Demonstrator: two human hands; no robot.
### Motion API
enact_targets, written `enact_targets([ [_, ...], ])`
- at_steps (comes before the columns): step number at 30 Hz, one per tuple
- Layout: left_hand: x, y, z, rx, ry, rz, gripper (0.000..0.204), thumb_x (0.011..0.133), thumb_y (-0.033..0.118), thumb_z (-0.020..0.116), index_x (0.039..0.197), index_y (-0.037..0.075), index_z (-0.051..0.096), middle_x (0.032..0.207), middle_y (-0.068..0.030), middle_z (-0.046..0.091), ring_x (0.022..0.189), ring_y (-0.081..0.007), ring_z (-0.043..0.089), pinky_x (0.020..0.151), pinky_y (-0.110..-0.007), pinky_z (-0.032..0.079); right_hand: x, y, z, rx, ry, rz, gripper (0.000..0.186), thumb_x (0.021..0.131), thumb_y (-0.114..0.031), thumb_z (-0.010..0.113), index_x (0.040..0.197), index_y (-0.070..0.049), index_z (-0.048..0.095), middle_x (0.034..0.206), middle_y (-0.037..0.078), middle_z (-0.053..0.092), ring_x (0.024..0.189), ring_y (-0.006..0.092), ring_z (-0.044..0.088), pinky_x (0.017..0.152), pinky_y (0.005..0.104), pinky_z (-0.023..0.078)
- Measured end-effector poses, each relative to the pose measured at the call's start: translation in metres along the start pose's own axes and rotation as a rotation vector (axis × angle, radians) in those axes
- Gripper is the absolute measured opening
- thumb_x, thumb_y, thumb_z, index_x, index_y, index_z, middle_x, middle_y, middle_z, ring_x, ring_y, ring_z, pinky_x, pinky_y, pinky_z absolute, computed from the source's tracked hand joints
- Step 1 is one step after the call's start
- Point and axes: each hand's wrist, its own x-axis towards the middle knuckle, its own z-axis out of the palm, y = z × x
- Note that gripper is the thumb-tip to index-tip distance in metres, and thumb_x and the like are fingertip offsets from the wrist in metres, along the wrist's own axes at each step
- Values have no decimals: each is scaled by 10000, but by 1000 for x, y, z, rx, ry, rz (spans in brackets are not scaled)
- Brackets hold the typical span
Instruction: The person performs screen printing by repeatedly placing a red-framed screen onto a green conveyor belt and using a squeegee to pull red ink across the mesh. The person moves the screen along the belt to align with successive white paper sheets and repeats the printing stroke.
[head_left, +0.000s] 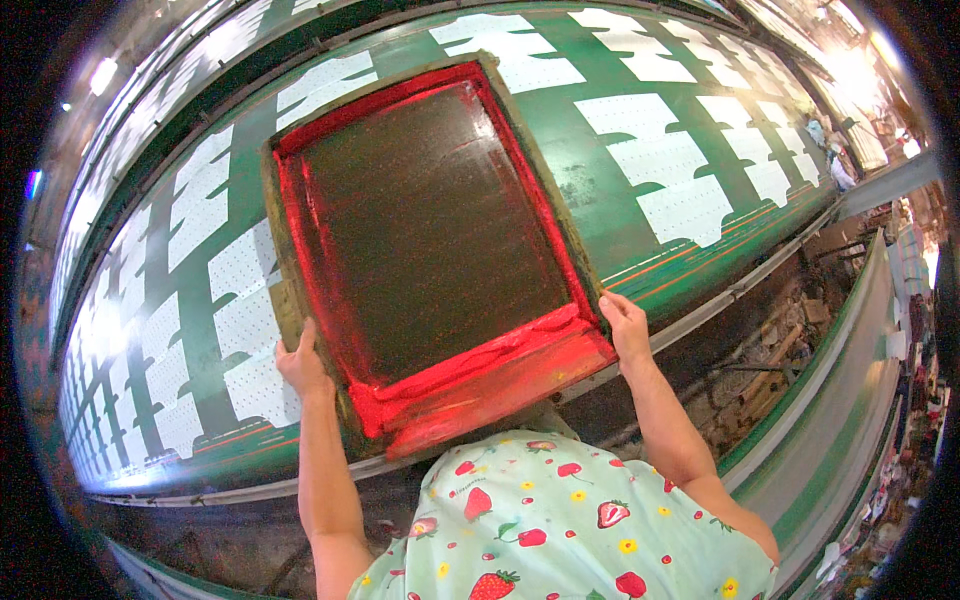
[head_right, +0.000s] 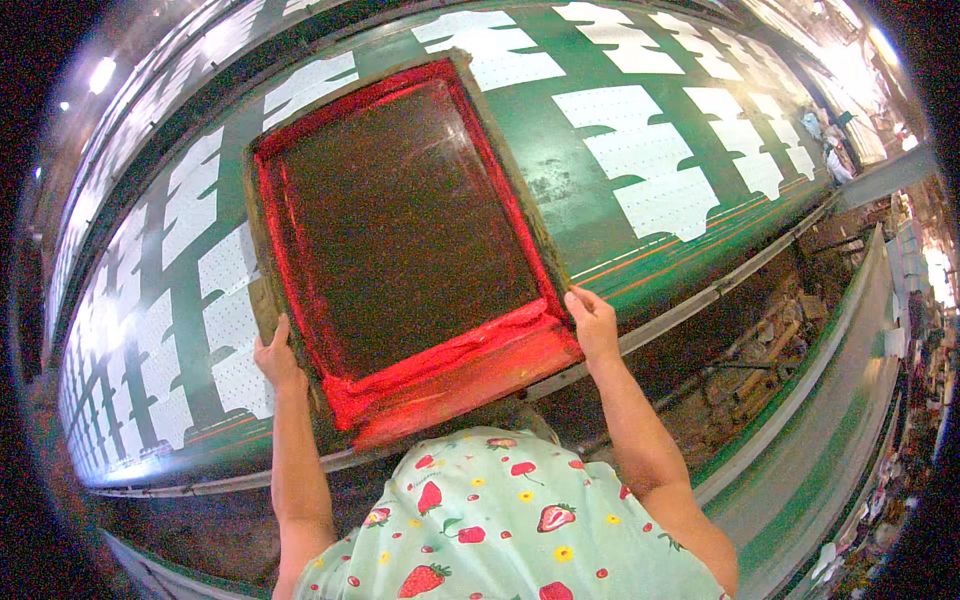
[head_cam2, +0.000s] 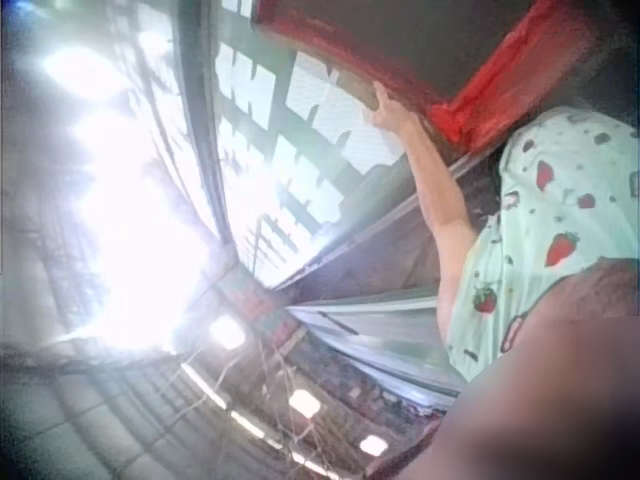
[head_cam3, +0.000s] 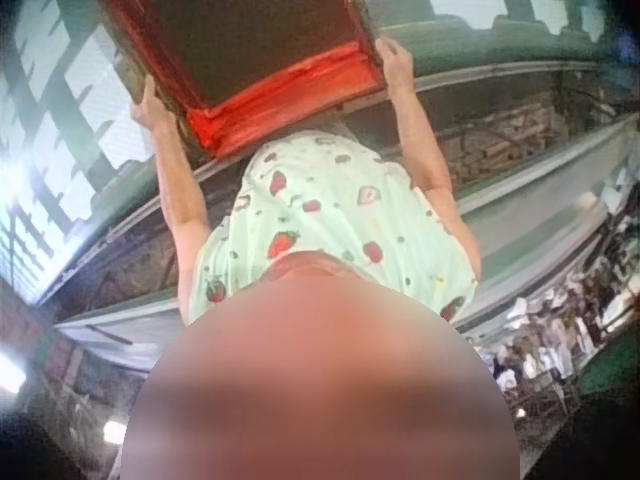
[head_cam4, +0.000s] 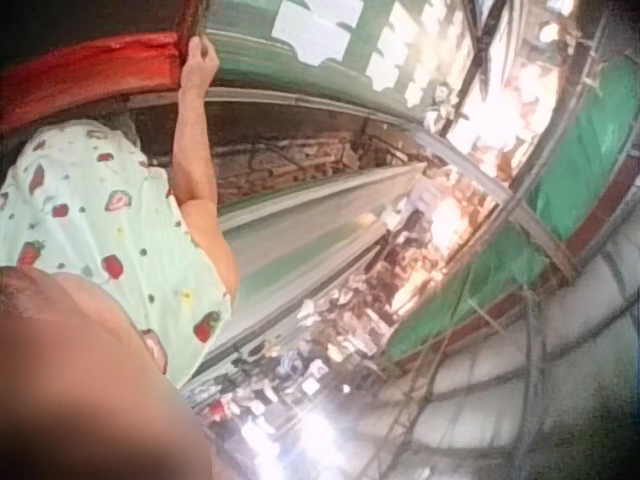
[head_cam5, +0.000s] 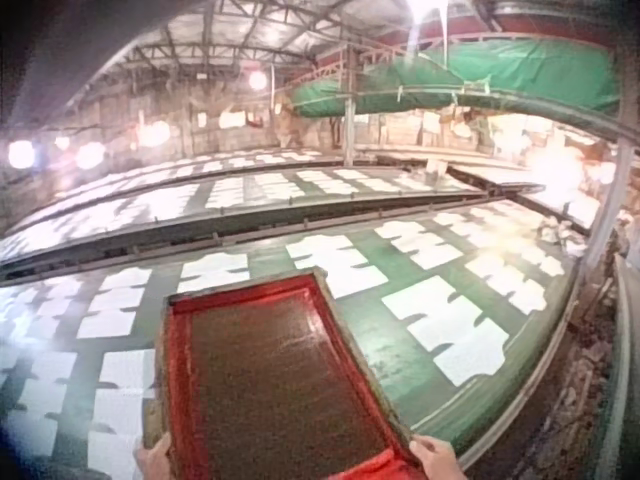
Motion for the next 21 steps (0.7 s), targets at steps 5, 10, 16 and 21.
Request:
enact_targets([
  [5, -40, -12, 53, -9, -41, 19, 327, 966, 59, 868, 1247, -18, 720, 1163, -97, 792, 976, -210, 752, 867, -362, 599, 39, 11, -58, 62, 5, 28, 446, 1088, -258, 739, 1390, 70, 744, 1285, 106, 801, 1171, 166, 710, 1088, 326, 518],
  [10, -58, -13, 84, 42, -40, 13, 327, 973, 67, 861, 1254, -22, 718, 1172, -101, 789, 979, -204, 752, 863, -354, 597, 54, 15, -90, -19, -12, 36, 446, 1086, -263, 741, 1392, 62, 743, 1279, 103, 799, 1150, 159, 710, 1065, 320, 526],
  [16, -65, -10, 88, 76, -55, -19, 324, 987, 86, 848, 1262, -28, 718, 1167, -103, 788, 983, -206, 745, 870, -365, 594, 50, -11, -98, -311, -122, -62, 458, 1059, -281, 759, 1392, 33, 743, 1244, 127, 812, 1136, 281, 749, 1050, 414, 561],
  [21, -60, -18, 89, 104, -51, -29, 340, 984, 105, 849, 1273, -27, 724, 1160, -97, 790, 968, -201, 741, 868, -364, 588, 40, -57, -89, -1183, -116, -644, 544, 976, -358, 808, 1423, -54, 737, 1362, 153, 743, 1315, 397, 668, 1153, 499, 513],
])
